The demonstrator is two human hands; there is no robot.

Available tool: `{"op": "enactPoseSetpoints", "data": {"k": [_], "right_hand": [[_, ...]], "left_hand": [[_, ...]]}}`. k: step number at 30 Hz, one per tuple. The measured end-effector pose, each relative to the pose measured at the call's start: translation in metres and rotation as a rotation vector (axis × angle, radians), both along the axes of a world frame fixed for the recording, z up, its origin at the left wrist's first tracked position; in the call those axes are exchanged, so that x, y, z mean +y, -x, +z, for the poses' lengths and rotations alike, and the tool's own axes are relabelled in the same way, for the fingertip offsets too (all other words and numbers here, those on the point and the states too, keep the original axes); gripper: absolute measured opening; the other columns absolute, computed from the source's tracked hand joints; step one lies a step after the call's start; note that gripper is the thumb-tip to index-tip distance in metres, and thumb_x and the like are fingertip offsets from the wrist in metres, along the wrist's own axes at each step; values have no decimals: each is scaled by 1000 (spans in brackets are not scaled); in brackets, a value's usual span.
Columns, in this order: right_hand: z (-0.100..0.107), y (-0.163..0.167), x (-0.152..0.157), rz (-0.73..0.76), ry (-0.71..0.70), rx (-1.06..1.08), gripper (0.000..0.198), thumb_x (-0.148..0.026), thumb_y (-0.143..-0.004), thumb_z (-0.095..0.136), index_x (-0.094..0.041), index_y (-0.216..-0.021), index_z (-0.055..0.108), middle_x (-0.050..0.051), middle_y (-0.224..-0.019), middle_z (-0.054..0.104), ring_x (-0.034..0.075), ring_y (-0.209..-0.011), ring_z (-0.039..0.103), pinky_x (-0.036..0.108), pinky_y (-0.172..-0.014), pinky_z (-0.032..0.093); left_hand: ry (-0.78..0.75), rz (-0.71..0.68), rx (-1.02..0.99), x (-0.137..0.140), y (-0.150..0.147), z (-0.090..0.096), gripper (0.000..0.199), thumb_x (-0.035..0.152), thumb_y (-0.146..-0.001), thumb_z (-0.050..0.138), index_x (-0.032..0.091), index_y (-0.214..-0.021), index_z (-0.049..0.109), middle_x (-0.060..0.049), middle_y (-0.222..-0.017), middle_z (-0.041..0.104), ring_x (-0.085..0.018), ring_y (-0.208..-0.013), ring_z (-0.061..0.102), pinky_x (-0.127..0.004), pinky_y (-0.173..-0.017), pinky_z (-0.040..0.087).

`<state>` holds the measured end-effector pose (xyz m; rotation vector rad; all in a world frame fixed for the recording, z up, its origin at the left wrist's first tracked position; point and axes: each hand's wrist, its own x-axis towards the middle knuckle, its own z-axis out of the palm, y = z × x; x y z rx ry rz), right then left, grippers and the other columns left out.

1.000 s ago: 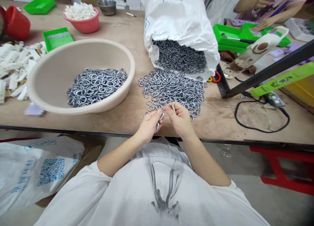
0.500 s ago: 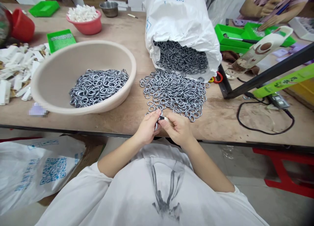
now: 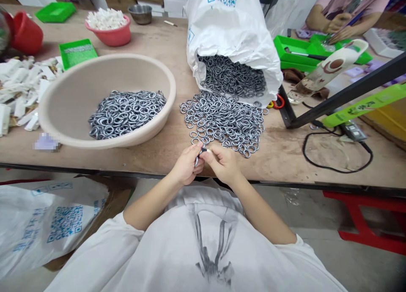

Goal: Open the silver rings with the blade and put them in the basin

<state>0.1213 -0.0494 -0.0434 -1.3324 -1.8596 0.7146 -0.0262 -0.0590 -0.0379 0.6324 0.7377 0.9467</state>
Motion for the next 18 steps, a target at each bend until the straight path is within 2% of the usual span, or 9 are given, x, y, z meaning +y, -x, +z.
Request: {"op": "enactPoseSetpoints", "data": {"k": [2, 4, 6, 9, 13, 16, 18], "right_hand": [[-2, -4, 14, -135, 28, -32, 45, -52, -97, 44, -21, -64, 48, -4, -58, 45, 12, -58, 43, 26, -59, 31], [1, -7, 29, -196, 58, -112, 48, -55, -97, 42, -21, -64, 50, -4, -56, 46, 13, -57, 44, 26, -59, 30], [5, -4, 43, -174, 79, -269, 44, -56, -96, 45, -21, -72, 59, -2, -63, 58, 15, -62, 52, 26, -61, 32], [9, 11, 58, -108, 105, -562, 33, -51, -92, 55, -21, -89, 69, 6, -88, 73, 20, -80, 64, 27, -66, 38], [10, 31, 71, -97, 143, -809, 29, -40, -96, 51, -19, -104, 70, 13, -107, 75, 25, -97, 69, 30, -75, 46], [14, 35, 74, -75, 157, -868, 29, -30, -98, 46, -17, -111, 68, 16, -111, 74, 26, -100, 70, 33, -80, 50], [17, 34, 72, -70, 157, -873, 28, -25, -97, 45, -16, -111, 68, 17, -112, 73, 26, -101, 71, 33, -82, 51]], "left_hand": [[-22, -69, -6, -6, 3, 1, 51, 60, -77, 72, 19, -65, 43, 9, -43, 35, -2, -32, 22, -16, -34, 16], [-34, -92, -18, -10, 8, 2, 50, 58, -78, 72, 18, -64, 45, 9, -44, 36, -2, -33, 23, -16, -34, 18], [-22, -32, -31, -8, 14, 1, 49, 55, -78, 74, 17, -65, 46, 9, -44, 36, -2, -32, 24, -16, -34, 19], [19, 68, -53, 0, 24, 0, 41, 50, -78, 76, 15, -73, 55, 9, -46, 36, -2, -34, 27, -15, -35, 24], [111, 116, -125, 9, 33, 0, 26, 35, -83, 73, 14, -95, 64, 10, -50, 38, -3, -37, 30, -14, -36, 26], [222, 125, -210, 14, 35, 2, 9, 25, -91, 56, 18, -94, 61, 7, -54, 39, -5, -38, 34, -14, -37, 29], [302, 118, -252, 17, 36, 3, 18, 24, -96, 43, 18, -88, 58, 5, -57, 41, -6, -40, 37, -14, -37, 31]]}}
